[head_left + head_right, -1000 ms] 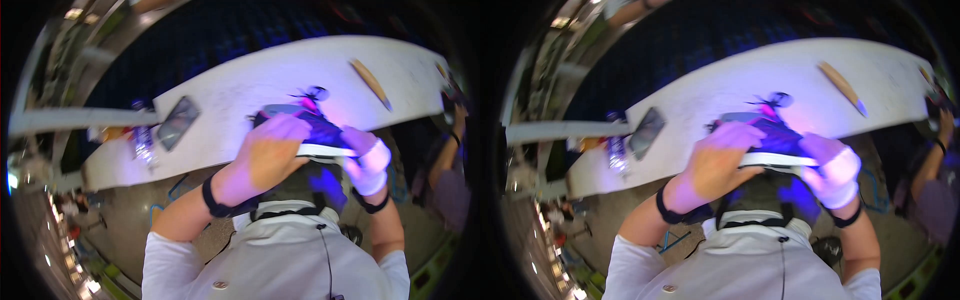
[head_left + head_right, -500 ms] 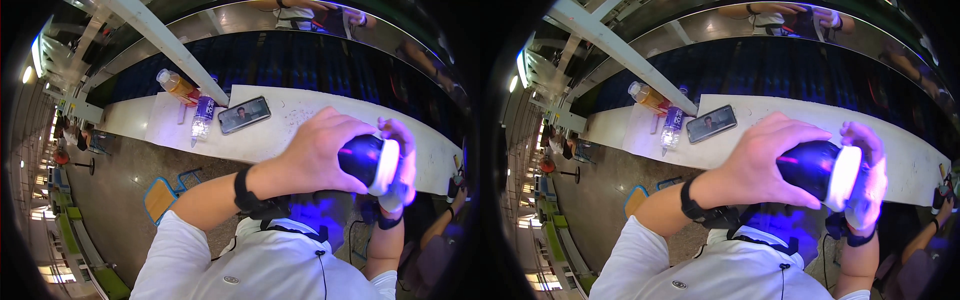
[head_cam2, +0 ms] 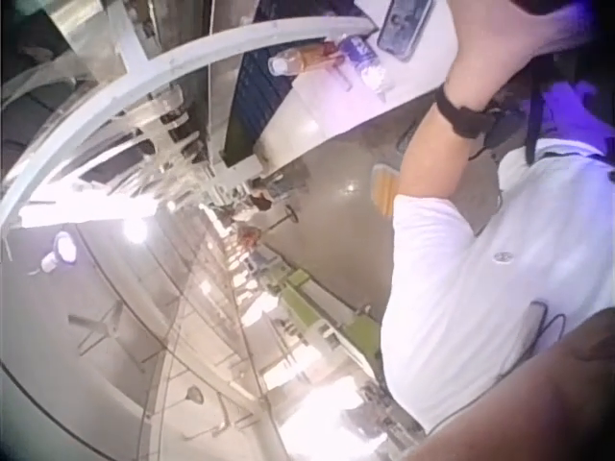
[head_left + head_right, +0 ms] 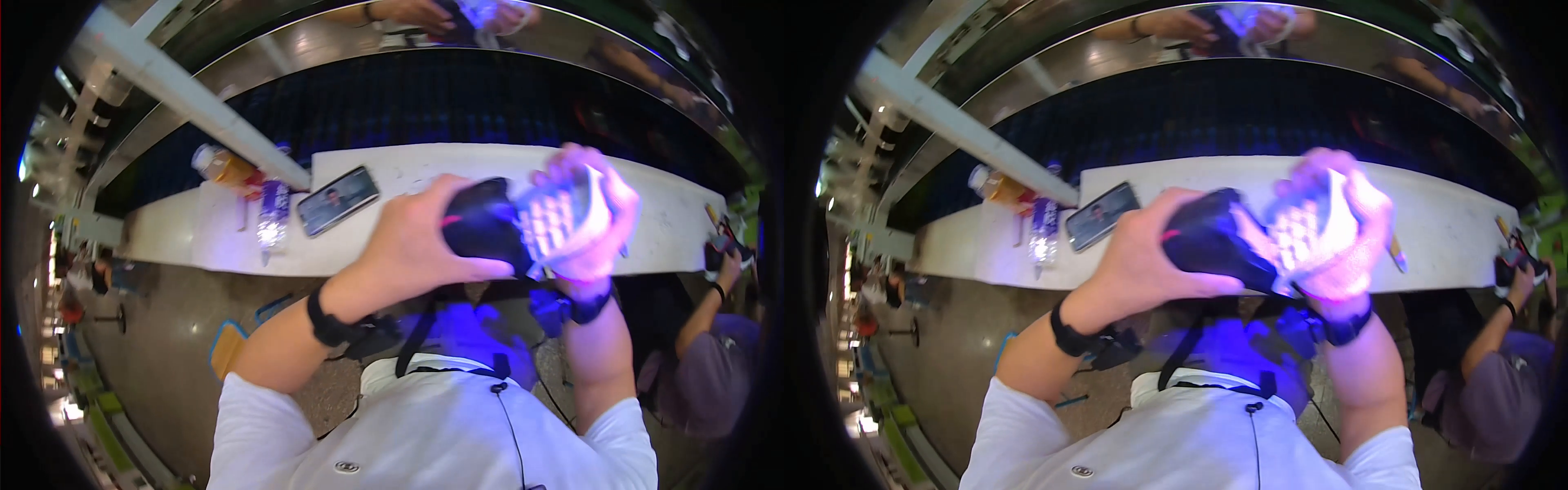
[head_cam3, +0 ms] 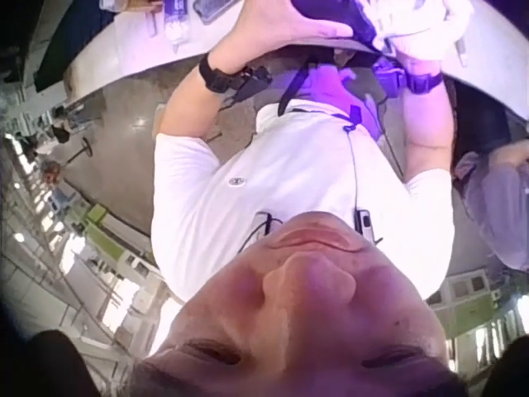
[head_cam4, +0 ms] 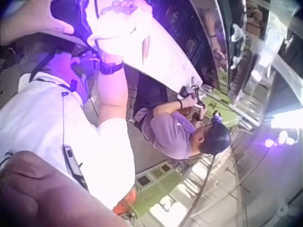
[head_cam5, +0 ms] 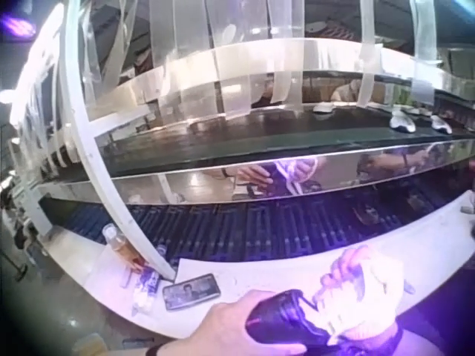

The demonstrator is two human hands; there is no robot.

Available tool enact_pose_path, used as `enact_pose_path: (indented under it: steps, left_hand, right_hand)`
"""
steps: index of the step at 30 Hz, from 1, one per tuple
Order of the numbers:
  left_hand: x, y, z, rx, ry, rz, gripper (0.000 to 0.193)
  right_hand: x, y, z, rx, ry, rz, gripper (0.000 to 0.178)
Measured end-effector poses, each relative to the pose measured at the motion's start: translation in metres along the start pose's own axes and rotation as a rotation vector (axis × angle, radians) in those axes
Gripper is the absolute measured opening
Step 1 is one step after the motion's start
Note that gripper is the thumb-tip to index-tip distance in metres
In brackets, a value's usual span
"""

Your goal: Checking and assembling shoe components on a factory assembly line.

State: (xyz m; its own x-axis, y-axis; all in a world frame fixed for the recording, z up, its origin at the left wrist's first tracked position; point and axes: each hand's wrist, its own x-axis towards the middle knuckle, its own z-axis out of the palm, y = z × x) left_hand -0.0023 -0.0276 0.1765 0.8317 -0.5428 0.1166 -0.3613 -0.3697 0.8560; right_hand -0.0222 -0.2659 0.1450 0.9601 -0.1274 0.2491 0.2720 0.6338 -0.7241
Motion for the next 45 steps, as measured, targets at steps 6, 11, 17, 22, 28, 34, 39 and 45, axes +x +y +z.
enact_pose_path:
  steps: [6, 11, 17, 22, 28, 34, 39, 45]
  left_hand:
    - [-0.012, -0.005, -0.003, -0.022, 0.049, -0.141, 0.077]
    - [0.009, 0.014, 0.007, 0.225, 0.038, -0.05, 0.072]
    - [0.045, 0.044, 0.033, 0.438, 0.05, 0.256, 0.08]
    - [0.036, 0.072, 0.053, 0.604, -0.084, 0.315, 0.088]
    - [0.029, 0.084, 0.081, 0.632, -0.099, 0.553, 0.089]
    - [0.016, 0.074, 0.08, 0.847, -0.18, 0.889, 0.057]
    - [0.039, 0.059, 0.033, 0.573, -0.308, 1.073, 0.048]
    - [-0.04, 0.013, 0.0, -0.221, -0.291, 0.052, 0.108]
  right_hand:
    - [0.029, 0.012, 0.022, -0.162, -0.185, 0.234, 0.045]
    - [0.028, -0.015, 0.028, -0.387, -0.327, 0.322, 0.034]
    - [0.018, -0.049, 0.003, -0.527, -0.242, 0.065, 0.027]
    - [-0.011, -0.064, -0.028, -0.512, -0.345, -0.081, 0.026]
    - [-0.054, -0.075, -0.038, -0.582, -0.236, -0.188, 0.06]
    - [-0.087, -0.104, -0.037, -1.059, -0.442, -0.166, 0.064]
    - [-0.118, -0.085, -0.008, -1.145, -0.469, -0.184, 0.08]
    - [-0.11, -0.001, -0.024, -1.537, -0.137, -0.114, 0.112]
